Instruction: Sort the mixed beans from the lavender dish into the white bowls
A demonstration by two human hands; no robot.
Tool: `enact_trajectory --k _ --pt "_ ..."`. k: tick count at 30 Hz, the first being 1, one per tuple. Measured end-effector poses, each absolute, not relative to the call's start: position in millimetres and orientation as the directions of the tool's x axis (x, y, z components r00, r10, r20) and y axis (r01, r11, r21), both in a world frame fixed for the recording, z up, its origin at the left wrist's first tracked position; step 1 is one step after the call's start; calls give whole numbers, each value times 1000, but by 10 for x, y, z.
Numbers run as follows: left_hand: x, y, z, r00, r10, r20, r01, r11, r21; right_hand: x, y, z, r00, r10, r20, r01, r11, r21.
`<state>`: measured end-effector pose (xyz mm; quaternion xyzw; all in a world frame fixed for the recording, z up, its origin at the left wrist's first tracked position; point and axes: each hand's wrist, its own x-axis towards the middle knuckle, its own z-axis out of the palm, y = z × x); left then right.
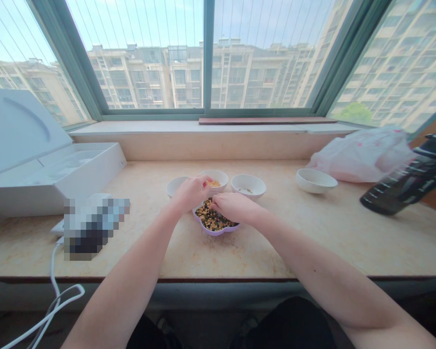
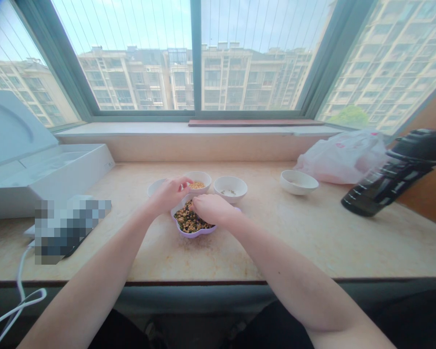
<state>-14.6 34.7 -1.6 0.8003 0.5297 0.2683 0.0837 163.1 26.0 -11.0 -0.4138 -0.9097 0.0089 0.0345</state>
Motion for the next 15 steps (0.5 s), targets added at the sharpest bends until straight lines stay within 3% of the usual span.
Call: enact_trajectory --k 3,7,9,11,15 --pt "-152 345 -13 307 887 344 798 -437 414 1645 290 -87 -641 759 111 750 651 -121" --pt "-159 335 1 307 888 342 796 -437 420 1688 346 -79 -637 757 145 597 603 -528" --pt "-162 329 12 295 893 340 797 -426 428 1710 365 -68 -625 776 86 460 455 -762" --pt "-164 320 25 289 895 339 796 -421 434 1731 371 -42 -633 774 1 303 249 -920" --pt "-163 297 50 307 891 335 791 -435 431 1768 355 40 -666 743 -68 35 -60 -998"
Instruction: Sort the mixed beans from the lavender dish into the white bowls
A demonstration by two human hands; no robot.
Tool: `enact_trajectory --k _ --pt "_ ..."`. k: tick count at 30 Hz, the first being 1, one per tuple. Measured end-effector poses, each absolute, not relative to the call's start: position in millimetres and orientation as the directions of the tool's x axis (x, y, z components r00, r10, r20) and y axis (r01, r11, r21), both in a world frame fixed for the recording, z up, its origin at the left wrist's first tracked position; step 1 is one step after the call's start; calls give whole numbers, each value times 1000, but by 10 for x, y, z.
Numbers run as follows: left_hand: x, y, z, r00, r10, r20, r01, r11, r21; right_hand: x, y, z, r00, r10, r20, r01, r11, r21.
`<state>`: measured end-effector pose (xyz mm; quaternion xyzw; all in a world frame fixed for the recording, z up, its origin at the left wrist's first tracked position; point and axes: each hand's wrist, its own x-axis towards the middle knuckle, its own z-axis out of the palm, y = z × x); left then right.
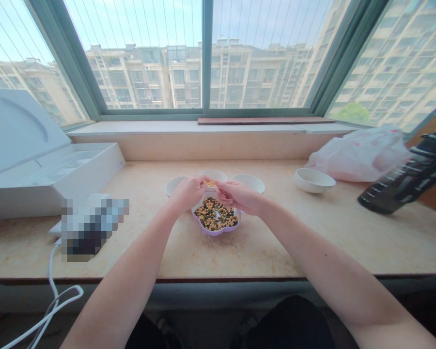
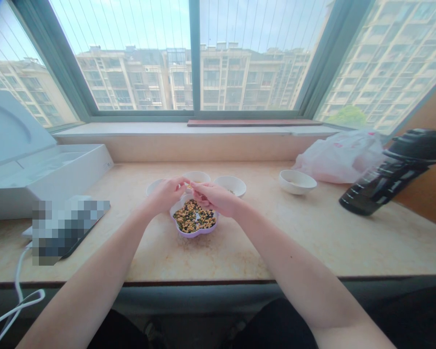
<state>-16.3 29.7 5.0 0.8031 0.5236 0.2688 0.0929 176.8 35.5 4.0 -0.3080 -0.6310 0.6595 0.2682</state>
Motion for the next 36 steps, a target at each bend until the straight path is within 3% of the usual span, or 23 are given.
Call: enact_trajectory --k 7,18,22,26,28,31,36 --pt "-150 293 36 286 897 337 813 -413 410 1812 303 157 -680 727 -96 -169 -282 -945" --pt "-156 299 44 270 911 311 836 -382 393 1929 333 260 -622 783 -5 -322 -261 -910" --pt "-155 287 54 277 908 315 829 -391 399 1914 354 233 -566 823 51 -244 -108 -964" --pt "-159 280 64 284 911 300 823 -392 411 1855 359 168 -452 870 199 -39 204 -978" --pt "-164 288 56 295 907 300 819 -402 409 1823 348 135 -369 871 326 141 399 -906" --pt "-172 304 34 310 899 309 812 -419 405 1796 323 103 -347 796 495 383 602 -700" --pt "-172 304 29 316 899 304 814 -421 401 1811 307 78 -387 710 589 512 696 -503"
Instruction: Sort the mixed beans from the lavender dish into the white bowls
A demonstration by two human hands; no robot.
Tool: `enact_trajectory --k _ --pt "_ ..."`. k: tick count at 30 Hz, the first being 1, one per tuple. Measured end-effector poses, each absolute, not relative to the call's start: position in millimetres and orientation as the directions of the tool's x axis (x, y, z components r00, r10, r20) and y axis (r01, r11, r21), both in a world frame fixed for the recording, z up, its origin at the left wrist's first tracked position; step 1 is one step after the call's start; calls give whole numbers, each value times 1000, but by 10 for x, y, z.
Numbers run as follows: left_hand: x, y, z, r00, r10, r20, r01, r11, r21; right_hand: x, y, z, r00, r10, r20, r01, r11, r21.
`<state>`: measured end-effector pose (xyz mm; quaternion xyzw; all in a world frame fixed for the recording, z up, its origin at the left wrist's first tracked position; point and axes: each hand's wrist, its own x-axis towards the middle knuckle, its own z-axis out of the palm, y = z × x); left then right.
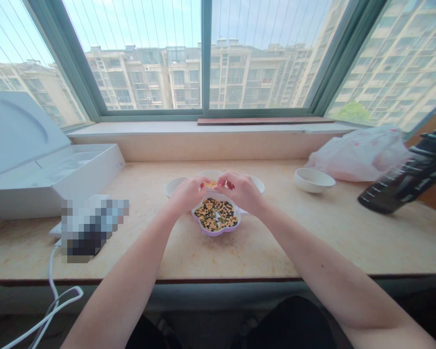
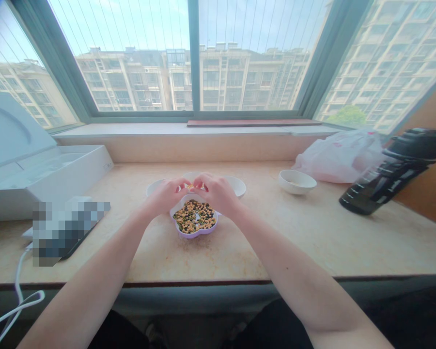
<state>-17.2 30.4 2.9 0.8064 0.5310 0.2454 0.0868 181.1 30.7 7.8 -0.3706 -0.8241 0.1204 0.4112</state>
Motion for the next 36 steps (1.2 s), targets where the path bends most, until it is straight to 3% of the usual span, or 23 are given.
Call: enact_trajectory --k 9,13,16,18,21,24,27,32,36 --pt "-174 297 36 333 892 307 816 -435 380 1832 328 65 -406 678 613 558 715 -421" --pt "-168 284 55 337 894 295 839 -428 336 1824 422 33 -340 736 585 547 661 -513" --pt "-170 262 79 349 897 272 856 -423 297 1819 535 -2 -263 808 527 484 583 -653" --pt "-177 252 85 366 896 250 861 -428 275 1821 601 -14 -205 870 448 373 493 -786" --pt "-191 253 71 393 891 230 863 -443 241 1841 649 3 -201 945 256 49 271 -961" --pt "-200 266 49 415 882 224 861 -460 218 1869 638 48 -298 949 99 -211 35 -977" --pt "-197 273 46 437 874 214 858 -476 192 1880 610 81 -348 937 27 -294 -81 -952" --pt "-176 258 59 490 848 203 839 -522 157 1853 639 60 -313 944 108 -288 15 -958" --pt "-162 247 48 503 843 192 824 -535 188 1829 724 19 -208 950 231 -100 214 -972"
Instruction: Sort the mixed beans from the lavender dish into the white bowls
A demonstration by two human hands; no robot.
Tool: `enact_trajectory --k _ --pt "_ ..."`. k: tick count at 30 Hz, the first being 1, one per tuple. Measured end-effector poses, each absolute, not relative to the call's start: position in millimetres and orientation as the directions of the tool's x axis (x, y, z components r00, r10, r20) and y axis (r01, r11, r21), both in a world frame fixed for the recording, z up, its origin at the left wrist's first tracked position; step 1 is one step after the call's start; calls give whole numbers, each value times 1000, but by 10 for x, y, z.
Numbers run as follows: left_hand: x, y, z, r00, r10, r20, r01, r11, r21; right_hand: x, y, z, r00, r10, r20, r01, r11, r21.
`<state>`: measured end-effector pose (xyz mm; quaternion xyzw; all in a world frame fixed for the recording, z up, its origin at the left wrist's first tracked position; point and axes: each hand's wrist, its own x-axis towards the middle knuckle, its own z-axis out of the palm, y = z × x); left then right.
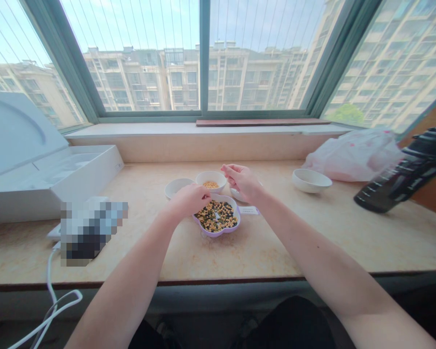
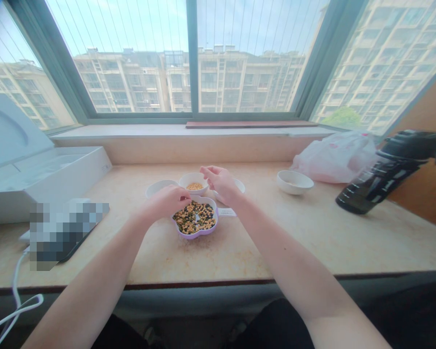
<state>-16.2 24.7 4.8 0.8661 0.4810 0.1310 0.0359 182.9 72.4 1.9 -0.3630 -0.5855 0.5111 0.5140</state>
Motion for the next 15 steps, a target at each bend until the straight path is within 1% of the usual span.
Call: enact_trajectory --k 3,5,8,10,12,15 --pt "-157 250 24 501 847 175 821 -530 213 1797 767 2 -147 930 337 140 357 -924" --pt "-154 260 0 506 849 153 821 -528 216 1769 775 -4 -146 898 414 304 439 -845" --pt "-149 276 -40 529 840 122 815 -543 204 1727 773 -15 -176 862 476 510 494 -705" --pt "-140 273 -52 552 826 111 806 -563 182 1710 775 -29 -213 842 495 597 513 -616" --pt "-123 251 -40 574 813 101 796 -582 164 1704 781 -43 -269 830 489 651 531 -543" --pt "-90 192 15 600 796 81 779 -604 170 1717 788 -53 -326 830 452 697 534 -479"
